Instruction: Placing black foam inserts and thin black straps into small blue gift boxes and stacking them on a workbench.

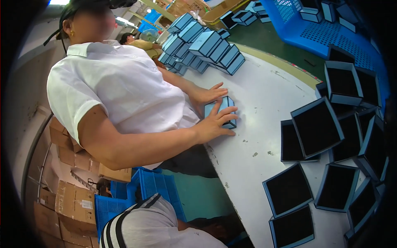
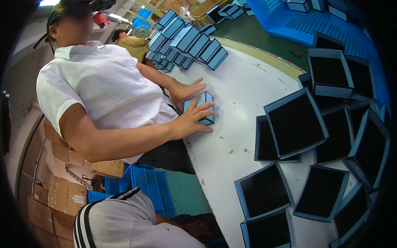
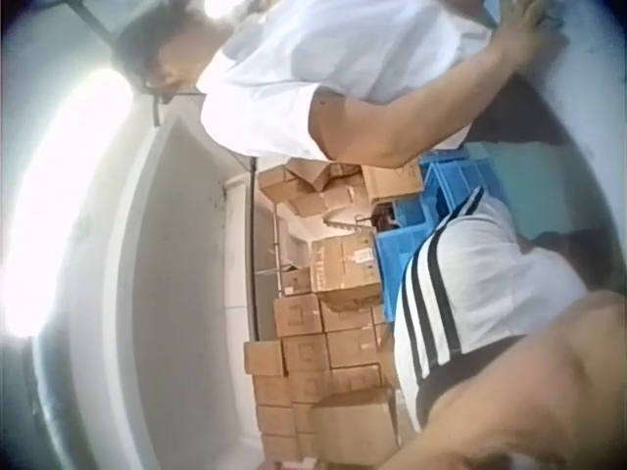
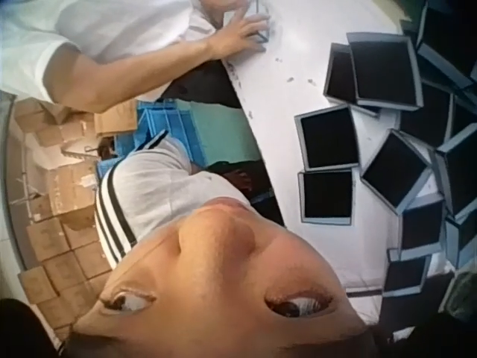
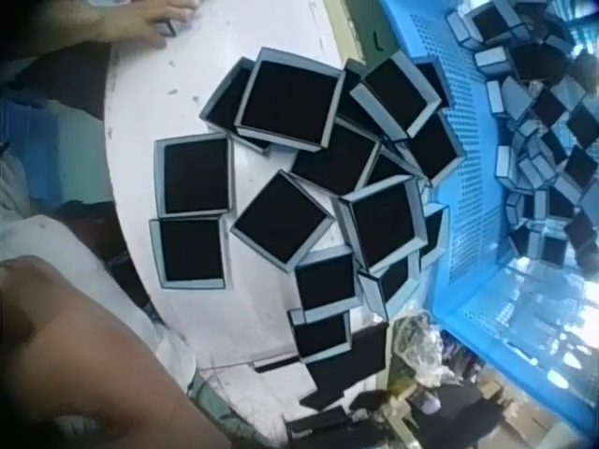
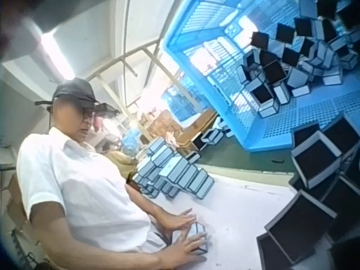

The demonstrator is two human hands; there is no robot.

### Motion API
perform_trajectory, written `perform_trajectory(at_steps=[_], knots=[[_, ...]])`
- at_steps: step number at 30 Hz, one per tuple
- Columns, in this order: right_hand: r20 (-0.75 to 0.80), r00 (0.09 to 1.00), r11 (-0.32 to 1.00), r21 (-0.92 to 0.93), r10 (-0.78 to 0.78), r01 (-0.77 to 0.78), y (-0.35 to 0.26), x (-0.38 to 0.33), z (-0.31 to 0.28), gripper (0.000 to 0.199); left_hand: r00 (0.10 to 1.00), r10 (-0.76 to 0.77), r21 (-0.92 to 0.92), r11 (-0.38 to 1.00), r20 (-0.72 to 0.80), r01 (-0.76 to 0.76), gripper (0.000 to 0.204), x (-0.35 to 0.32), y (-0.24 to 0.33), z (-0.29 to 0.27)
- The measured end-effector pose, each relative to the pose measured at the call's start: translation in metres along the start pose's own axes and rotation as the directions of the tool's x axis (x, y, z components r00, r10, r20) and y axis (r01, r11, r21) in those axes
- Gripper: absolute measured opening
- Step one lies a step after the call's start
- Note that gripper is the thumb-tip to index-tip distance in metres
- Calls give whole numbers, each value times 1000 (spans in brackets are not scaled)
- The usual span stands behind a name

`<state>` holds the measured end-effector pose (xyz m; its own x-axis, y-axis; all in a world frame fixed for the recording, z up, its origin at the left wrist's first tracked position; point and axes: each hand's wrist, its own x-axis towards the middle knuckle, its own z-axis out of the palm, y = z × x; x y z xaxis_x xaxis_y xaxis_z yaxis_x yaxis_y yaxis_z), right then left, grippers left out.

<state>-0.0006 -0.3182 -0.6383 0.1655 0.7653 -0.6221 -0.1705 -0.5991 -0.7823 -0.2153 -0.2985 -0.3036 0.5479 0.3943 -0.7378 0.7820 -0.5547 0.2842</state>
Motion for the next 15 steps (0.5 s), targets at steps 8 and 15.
perform_trajectory(at_steps=[8, 15], knots=[[-23, 997, 997, 22, 69, -69, -7, 10, 11, 24, 995, 25, 4, 1000, -93, -24, 43, 4, -2, 15], [-27, 991, 990, 45, 132, -130, -8, 16, 23, 23, 995, 20, 10, 1000, -96, -19, 44, 6, 4, 4]])
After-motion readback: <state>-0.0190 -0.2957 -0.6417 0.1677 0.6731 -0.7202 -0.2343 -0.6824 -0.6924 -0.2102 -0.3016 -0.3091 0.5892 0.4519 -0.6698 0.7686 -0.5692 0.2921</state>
